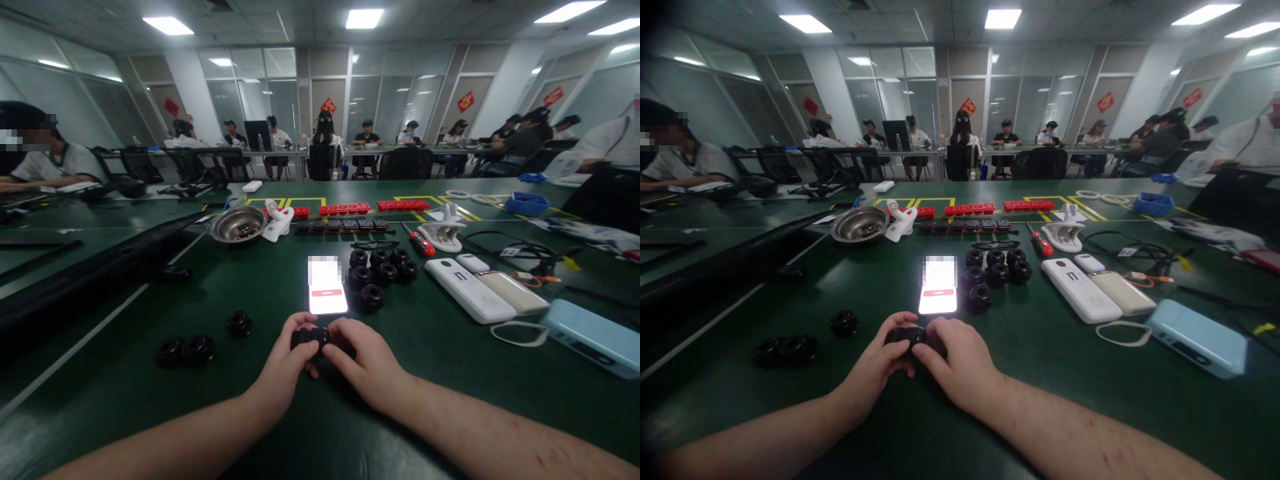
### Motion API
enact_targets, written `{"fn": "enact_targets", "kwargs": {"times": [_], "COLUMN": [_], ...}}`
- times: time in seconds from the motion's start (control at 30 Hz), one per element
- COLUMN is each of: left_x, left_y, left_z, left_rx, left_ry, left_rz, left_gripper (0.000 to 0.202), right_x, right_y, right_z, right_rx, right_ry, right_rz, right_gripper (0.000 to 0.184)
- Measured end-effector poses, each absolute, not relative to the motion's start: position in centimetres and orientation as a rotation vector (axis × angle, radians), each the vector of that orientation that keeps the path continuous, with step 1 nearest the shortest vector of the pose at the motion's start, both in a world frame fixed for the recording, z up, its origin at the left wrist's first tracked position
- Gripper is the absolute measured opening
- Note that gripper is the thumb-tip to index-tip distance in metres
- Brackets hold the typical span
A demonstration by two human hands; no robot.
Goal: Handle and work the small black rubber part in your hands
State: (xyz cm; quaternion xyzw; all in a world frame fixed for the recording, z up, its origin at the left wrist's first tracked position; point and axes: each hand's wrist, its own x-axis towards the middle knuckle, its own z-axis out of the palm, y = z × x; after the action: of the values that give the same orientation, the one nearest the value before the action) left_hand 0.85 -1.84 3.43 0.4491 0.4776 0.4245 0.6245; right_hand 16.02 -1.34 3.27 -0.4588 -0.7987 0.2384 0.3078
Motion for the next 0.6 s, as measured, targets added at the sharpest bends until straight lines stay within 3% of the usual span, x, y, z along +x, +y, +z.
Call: {"fn": "enact_targets", "kwargs": {"times": [0.2, 0.33, 0.6], "left_x": [0.95, 1.05, 0.42], "left_y": [-1.59, -1.76, -1.97], "left_z": [2.77, 2.99, 3.07], "left_rx": [1.007, 1.003, 0.996], "left_ry": [1.074, 1.090, 1.027], "left_rz": [0.992, 0.963, 0.988], "left_gripper": [0.027, 0.024, 0.035], "right_x": [16.31, 16.36, 16.09], "right_y": [-1.64, -1.93, -1.74], "right_z": [2.96, 3.03, 3.51], "right_rx": [-0.965, -0.957, -1.214], "right_ry": [-2.151, -2.133, -2.152], "right_rz": [0.535, 0.561, 0.536], "right_gripper": [0.032, 0.038, 0.015]}}
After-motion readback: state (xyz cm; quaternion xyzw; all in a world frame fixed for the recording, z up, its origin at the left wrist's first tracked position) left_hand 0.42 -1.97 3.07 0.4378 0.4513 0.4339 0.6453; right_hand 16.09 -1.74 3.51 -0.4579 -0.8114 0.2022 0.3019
